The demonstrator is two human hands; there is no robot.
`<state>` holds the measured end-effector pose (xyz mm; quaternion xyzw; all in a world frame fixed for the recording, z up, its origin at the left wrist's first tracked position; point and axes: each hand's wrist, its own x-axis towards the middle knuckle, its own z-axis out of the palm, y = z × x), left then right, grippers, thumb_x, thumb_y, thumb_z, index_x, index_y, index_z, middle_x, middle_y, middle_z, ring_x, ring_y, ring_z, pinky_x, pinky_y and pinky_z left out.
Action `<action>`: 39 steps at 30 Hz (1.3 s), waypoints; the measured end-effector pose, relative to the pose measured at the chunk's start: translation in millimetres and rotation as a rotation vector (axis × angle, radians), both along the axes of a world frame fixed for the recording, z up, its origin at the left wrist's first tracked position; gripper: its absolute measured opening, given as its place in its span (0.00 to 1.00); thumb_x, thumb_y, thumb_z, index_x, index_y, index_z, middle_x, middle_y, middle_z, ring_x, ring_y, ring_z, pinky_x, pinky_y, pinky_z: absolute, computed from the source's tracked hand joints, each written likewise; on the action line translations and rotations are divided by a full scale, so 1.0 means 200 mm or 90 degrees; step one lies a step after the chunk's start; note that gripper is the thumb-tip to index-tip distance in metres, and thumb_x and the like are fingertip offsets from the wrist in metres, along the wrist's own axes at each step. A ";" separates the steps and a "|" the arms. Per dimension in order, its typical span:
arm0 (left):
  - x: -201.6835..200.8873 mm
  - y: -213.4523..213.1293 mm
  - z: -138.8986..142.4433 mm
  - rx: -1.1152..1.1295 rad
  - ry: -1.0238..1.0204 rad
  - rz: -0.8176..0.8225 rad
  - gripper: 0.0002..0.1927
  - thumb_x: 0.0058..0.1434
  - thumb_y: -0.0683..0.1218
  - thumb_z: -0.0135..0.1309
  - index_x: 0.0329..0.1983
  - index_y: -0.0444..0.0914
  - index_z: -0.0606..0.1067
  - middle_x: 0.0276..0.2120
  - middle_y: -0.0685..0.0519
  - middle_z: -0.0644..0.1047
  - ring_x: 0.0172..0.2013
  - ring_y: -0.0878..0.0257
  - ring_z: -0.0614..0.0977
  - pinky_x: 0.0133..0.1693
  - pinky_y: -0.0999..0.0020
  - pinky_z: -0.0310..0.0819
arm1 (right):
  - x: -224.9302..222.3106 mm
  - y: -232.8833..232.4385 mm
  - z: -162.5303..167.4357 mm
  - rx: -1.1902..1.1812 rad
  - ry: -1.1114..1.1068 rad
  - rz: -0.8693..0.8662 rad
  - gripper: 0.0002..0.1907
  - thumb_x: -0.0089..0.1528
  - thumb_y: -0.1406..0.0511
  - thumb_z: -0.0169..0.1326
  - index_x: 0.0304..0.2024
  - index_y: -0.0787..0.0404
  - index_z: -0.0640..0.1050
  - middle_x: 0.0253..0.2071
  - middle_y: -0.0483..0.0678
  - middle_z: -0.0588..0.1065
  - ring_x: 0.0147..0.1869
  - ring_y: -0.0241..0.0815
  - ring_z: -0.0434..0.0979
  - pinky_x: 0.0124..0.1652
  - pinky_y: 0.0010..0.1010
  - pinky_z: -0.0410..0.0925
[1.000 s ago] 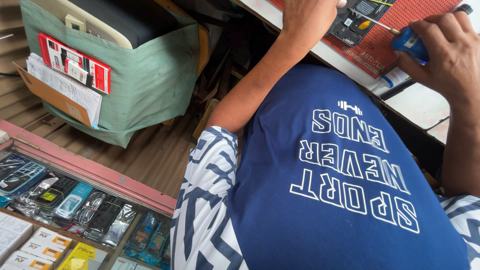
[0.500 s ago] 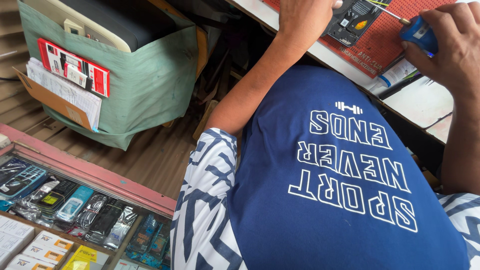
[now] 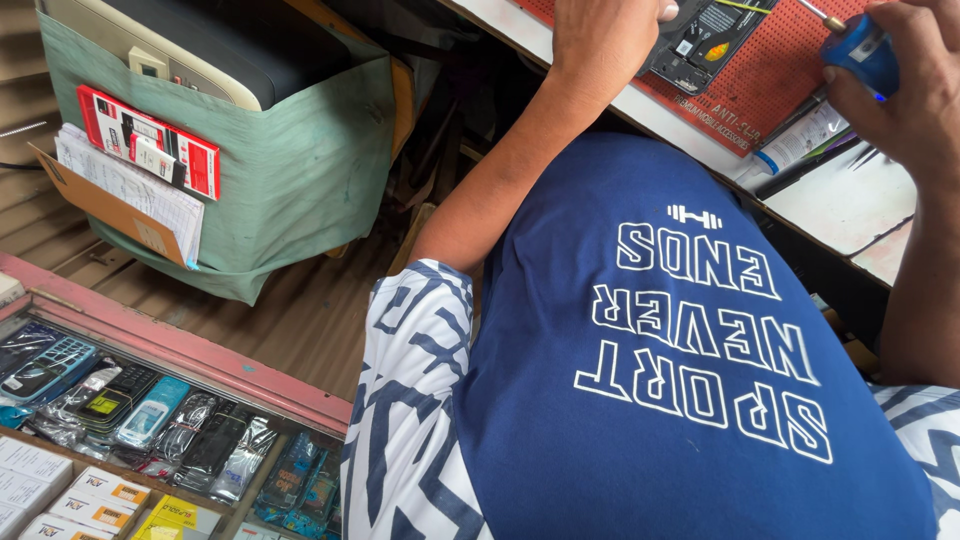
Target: The person repairs a disassembled smartphone at a workbench, using a blue electric screwdriver to drive screws on the phone's internal components while holding the phone steady with the other hand. They reposition the phone and continue screwing at different points on the device.
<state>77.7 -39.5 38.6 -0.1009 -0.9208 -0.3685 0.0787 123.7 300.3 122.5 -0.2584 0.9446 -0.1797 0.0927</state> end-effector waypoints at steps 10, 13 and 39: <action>0.00 0.00 0.00 -0.015 -0.011 -0.004 0.06 0.54 0.46 0.63 0.23 0.40 0.83 0.16 0.52 0.80 0.16 0.63 0.81 0.19 0.65 0.69 | -0.02 0.01 0.00 -0.063 -0.022 -0.002 0.23 0.67 0.75 0.61 0.63 0.68 0.70 0.51 0.54 0.70 0.48 0.43 0.75 0.48 0.29 0.71; 0.00 -0.01 0.00 -0.010 -0.015 -0.001 0.07 0.54 0.46 0.63 0.23 0.40 0.83 0.15 0.52 0.80 0.16 0.63 0.81 0.19 0.65 0.69 | -0.02 0.00 0.00 -0.060 -0.033 -0.019 0.23 0.68 0.75 0.61 0.64 0.66 0.70 0.52 0.54 0.70 0.49 0.43 0.75 0.49 0.29 0.72; -0.01 0.01 -0.01 -0.001 0.018 -0.003 0.06 0.55 0.46 0.63 0.24 0.41 0.82 0.17 0.53 0.81 0.17 0.63 0.81 0.20 0.65 0.69 | 0.04 0.09 -0.09 -0.036 -0.023 -0.050 0.21 0.68 0.71 0.60 0.61 0.67 0.69 0.54 0.53 0.70 0.52 0.44 0.76 0.50 0.30 0.71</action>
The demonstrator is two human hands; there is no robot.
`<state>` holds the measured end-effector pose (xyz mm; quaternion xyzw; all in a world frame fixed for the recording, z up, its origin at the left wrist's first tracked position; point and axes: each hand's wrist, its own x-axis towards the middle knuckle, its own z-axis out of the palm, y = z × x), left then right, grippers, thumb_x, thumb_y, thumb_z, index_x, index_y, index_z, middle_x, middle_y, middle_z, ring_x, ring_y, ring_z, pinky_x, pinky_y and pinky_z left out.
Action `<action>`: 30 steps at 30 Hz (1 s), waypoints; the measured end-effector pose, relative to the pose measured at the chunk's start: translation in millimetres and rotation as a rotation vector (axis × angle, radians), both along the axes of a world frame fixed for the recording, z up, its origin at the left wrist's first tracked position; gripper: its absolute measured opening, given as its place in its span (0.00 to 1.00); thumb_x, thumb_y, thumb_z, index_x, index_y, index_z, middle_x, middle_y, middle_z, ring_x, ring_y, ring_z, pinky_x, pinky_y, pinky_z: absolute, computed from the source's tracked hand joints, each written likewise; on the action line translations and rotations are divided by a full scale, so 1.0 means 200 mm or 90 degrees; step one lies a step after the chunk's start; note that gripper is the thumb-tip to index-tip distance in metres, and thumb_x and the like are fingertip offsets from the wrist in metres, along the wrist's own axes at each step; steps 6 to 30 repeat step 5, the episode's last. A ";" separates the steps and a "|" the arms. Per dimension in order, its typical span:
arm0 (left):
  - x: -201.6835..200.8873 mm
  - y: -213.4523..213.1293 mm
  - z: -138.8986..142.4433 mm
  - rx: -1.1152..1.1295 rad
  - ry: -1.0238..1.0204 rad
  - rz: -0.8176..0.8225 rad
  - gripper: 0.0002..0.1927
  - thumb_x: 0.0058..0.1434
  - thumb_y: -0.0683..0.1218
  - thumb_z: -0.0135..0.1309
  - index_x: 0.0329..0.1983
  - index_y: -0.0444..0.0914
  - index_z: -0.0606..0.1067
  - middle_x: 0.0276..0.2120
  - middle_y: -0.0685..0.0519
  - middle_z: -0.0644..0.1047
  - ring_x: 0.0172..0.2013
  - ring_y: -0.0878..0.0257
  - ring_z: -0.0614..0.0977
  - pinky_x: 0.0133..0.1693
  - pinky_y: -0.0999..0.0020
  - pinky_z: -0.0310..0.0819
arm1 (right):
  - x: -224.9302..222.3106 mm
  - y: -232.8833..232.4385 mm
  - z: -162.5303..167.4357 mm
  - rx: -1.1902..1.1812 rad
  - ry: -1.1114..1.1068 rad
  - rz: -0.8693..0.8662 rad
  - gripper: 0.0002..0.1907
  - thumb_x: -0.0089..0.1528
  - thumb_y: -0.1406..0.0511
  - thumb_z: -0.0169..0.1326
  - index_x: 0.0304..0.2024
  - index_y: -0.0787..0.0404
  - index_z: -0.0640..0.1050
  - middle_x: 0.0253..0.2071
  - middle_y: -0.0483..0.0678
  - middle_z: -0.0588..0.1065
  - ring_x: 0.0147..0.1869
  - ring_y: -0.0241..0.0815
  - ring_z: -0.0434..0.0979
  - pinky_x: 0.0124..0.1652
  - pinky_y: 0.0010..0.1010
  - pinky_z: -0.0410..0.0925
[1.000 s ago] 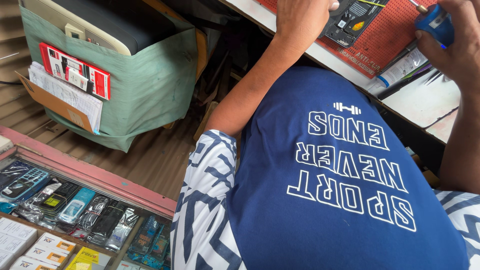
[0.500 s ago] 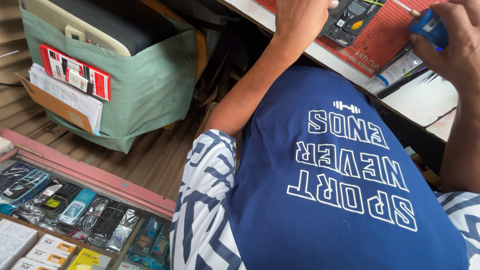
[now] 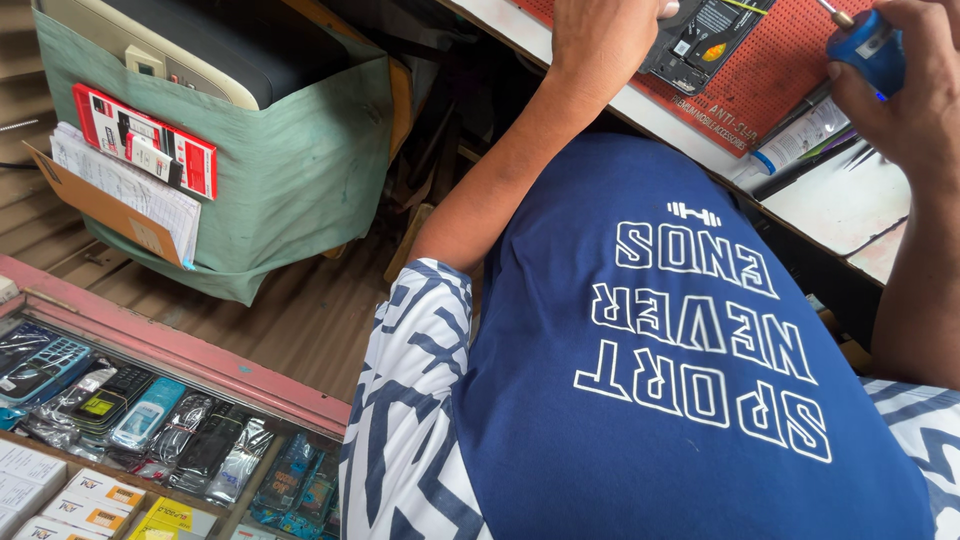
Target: The person repairs a disassembled smartphone at a workbench, using a blue electric screwdriver to drive screws on the phone's internal components while holding the phone steady with the other hand. They reposition the phone and continue screwing at different points on the device.
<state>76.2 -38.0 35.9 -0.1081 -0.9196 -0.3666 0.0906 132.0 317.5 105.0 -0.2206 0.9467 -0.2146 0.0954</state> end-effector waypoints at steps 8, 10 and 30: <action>0.03 0.01 -0.11 -0.019 0.018 0.010 0.06 0.54 0.46 0.62 0.23 0.42 0.82 0.16 0.54 0.80 0.17 0.63 0.81 0.20 0.61 0.68 | -0.05 -0.11 0.09 0.009 0.007 0.007 0.21 0.69 0.73 0.61 0.62 0.66 0.70 0.53 0.54 0.70 0.51 0.45 0.75 0.49 0.31 0.72; 0.03 0.01 -0.11 -0.019 0.018 0.010 0.06 0.54 0.46 0.62 0.23 0.42 0.82 0.16 0.54 0.80 0.17 0.63 0.81 0.20 0.61 0.68 | -0.05 -0.11 0.09 0.009 0.007 0.007 0.21 0.69 0.73 0.61 0.62 0.66 0.70 0.53 0.54 0.70 0.51 0.45 0.75 0.49 0.31 0.72; 0.03 0.01 -0.11 -0.019 0.018 0.010 0.06 0.54 0.46 0.62 0.23 0.42 0.82 0.16 0.54 0.80 0.17 0.63 0.81 0.20 0.61 0.68 | -0.05 -0.11 0.09 0.009 0.007 0.007 0.21 0.69 0.73 0.61 0.62 0.66 0.70 0.53 0.54 0.70 0.51 0.45 0.75 0.49 0.31 0.72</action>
